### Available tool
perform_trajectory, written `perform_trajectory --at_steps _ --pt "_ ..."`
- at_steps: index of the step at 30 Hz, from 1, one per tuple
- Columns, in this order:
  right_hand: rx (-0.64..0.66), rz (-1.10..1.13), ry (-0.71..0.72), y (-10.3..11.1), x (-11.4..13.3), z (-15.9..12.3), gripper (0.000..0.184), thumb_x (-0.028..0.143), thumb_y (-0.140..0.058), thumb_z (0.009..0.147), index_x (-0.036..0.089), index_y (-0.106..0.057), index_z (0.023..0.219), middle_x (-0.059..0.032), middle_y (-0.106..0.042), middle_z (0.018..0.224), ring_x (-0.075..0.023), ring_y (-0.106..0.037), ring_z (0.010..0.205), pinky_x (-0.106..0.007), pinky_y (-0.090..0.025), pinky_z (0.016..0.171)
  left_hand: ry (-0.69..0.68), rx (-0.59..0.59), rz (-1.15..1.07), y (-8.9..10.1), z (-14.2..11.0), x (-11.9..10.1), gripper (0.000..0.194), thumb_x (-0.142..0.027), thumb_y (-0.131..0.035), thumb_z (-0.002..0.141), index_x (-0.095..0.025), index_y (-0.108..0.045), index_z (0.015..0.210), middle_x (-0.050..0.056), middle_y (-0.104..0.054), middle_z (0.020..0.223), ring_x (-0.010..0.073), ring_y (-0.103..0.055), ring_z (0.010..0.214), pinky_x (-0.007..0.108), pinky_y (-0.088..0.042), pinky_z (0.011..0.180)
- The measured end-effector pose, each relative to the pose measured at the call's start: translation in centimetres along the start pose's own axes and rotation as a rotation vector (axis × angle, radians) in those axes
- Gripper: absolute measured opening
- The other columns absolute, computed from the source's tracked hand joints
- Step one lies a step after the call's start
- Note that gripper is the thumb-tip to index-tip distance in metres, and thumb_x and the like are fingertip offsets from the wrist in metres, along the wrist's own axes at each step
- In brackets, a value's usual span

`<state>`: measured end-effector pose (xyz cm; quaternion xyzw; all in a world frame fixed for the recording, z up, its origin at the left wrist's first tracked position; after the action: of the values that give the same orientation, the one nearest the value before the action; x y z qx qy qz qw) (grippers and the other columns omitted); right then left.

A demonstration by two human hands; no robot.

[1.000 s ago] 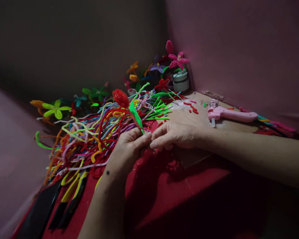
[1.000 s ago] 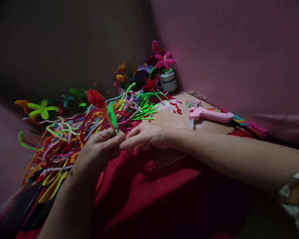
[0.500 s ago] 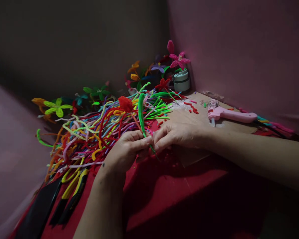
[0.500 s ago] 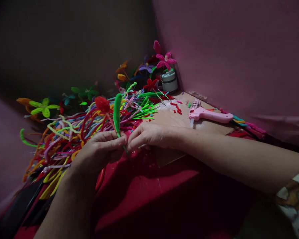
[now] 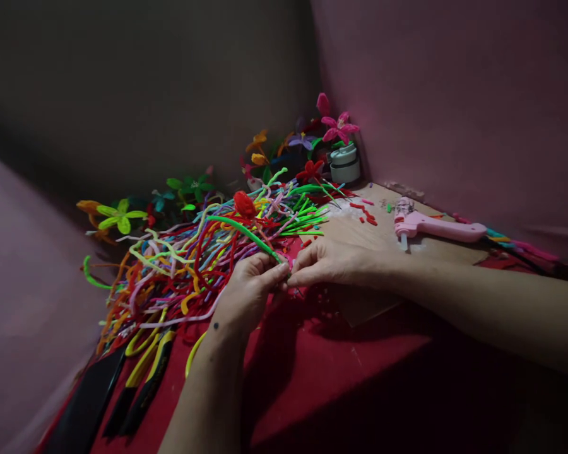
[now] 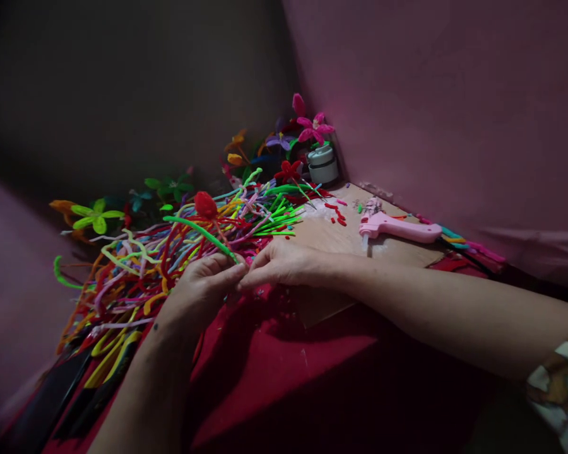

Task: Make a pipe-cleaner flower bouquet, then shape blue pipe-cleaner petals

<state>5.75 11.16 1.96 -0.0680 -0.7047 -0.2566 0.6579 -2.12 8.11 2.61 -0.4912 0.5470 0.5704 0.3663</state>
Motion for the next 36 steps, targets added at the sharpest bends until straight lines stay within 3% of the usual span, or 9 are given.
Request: perform_trajectory --at_steps 3,8,16,20,23,27,29,32,36 --pt "0.085 -0.142 0.026 -0.7 -0.3 0.3 0.035 0.046 -0.057 0.070 0.012 -0.062 0.066 0.0024 -0.048 0.053 -0.0067 -0.039 0.049 -0.020 -0.026 0.047 0.043 0.019 0.029 -0.3 0.0 0.5 0.020 -0.029 -0.065 0.069 -0.012 -0.055 0.068 -0.003 -0.051 0.054 0.0057 -0.042 0.044 0.018 -0.032 0.043" --pt "0.048 -0.406 0.120 -0.2 -0.2 0.2 0.020 0.024 -0.048 0.072 0.012 -0.064 0.070 0.0018 -0.051 0.055 -0.0074 -0.043 0.051 -0.020 -0.028 0.048 0.094 0.156 0.035 -2.0 0.0 1.2 0.021 -0.031 -0.063 0.067 -0.014 -0.051 0.067 -0.005 -0.046 0.050 0.0055 -0.039 0.037 0.018 -0.028 0.036" --pt "-0.052 -0.547 0.125 0.5 0.3 -0.5 0.022 0.021 -0.049 0.071 0.015 -0.070 0.074 -0.0008 -0.056 0.064 -0.0101 -0.046 0.059 -0.021 -0.031 0.055 0.096 0.222 0.038 -3.1 1.9 3.3 0.020 -0.032 -0.059 0.069 -0.014 -0.051 0.066 -0.006 -0.042 0.047 0.0046 -0.035 0.032 0.018 -0.025 0.032" --pt "-0.051 -0.529 0.138 0.5 0.4 -0.3 0.020 0.023 -0.051 0.073 0.015 -0.070 0.075 -0.0031 -0.059 0.074 -0.0120 -0.050 0.066 -0.022 -0.034 0.059 0.106 0.236 0.141 -3.3 2.4 2.9 0.026 -0.038 -0.053 0.073 -0.014 -0.054 0.063 -0.004 -0.046 0.046 0.0059 -0.036 0.030 0.020 -0.024 0.033" --pt "0.020 -0.470 0.128 0.3 0.6 -0.2 0.021 0.025 -0.050 0.075 0.014 -0.068 0.073 -0.0030 -0.059 0.070 -0.0126 -0.051 0.065 -0.022 -0.035 0.058 0.114 0.093 0.341 -0.8 0.8 1.3 0.031 -0.040 -0.046 0.078 -0.015 -0.055 0.062 -0.002 -0.048 0.044 0.0078 -0.037 0.030 0.022 -0.025 0.035" --pt "0.034 -0.379 0.090 0.8 0.5 -0.2 0.022 0.028 -0.052 0.075 0.013 -0.066 0.068 -0.0033 -0.058 0.066 -0.0121 -0.049 0.061 -0.023 -0.035 0.054 -0.117 -0.174 0.665 4.1 -4.6 -2.9 0.021 -0.032 -0.049 0.079 -0.018 -0.062 0.086 0.003 -0.063 0.073 0.0135 -0.055 0.060 0.023 -0.040 0.057" --pt "0.059 -0.321 0.076 0.7 0.2 -0.1 0.021 0.028 -0.052 0.075 0.014 -0.066 0.068 -0.0039 -0.059 0.065 -0.0120 -0.049 0.059 -0.023 -0.034 0.052 -0.081 -0.200 0.887 5.7 -6.9 -2.1 0.020 -0.032 -0.049 0.079 -0.018 -0.061 0.086 0.007 -0.064 0.083 0.0181 -0.057 0.073 0.026 -0.040 0.064" --pt "0.088 -0.275 0.072 0.5 -0.1 -0.1 0.020 0.028 -0.053 0.075 0.014 -0.065 0.068 -0.0041 -0.059 0.063 -0.0118 -0.049 0.057 -0.024 -0.033 0.051 0.077 -0.184 1.242 7.2 -8.8 1.4 0.019 -0.027 -0.044 0.081 -0.015 -0.058 0.086 0.011 -0.061 0.087 0.0226 -0.056 0.077 0.031 -0.039 0.067" --pt "0.047 -0.295 0.057 0.9 0.3 -0.1 0.021 0.030 -0.053 0.075 0.015 -0.064 0.067 -0.0030 -0.057 0.062 -0.0114 -0.047 0.057 -0.025 -0.031 0.052 0.132 -0.201 1.349 7.9 -9.1 3.8 0.020 -0.020 -0.036 0.083 -0.015 -0.056 0.087 0.012 -0.059 0.087 0.0221 -0.054 0.077 0.031 -0.037 0.067"
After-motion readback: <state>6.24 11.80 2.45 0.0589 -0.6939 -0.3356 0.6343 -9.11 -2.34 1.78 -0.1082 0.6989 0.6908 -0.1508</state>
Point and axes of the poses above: each hand's wrist, its own z-axis towards the middle knuckle, its own y-axis out of the back of the hand, x = y × z, the point moved 10 cm from there along z, towards the middle knuckle
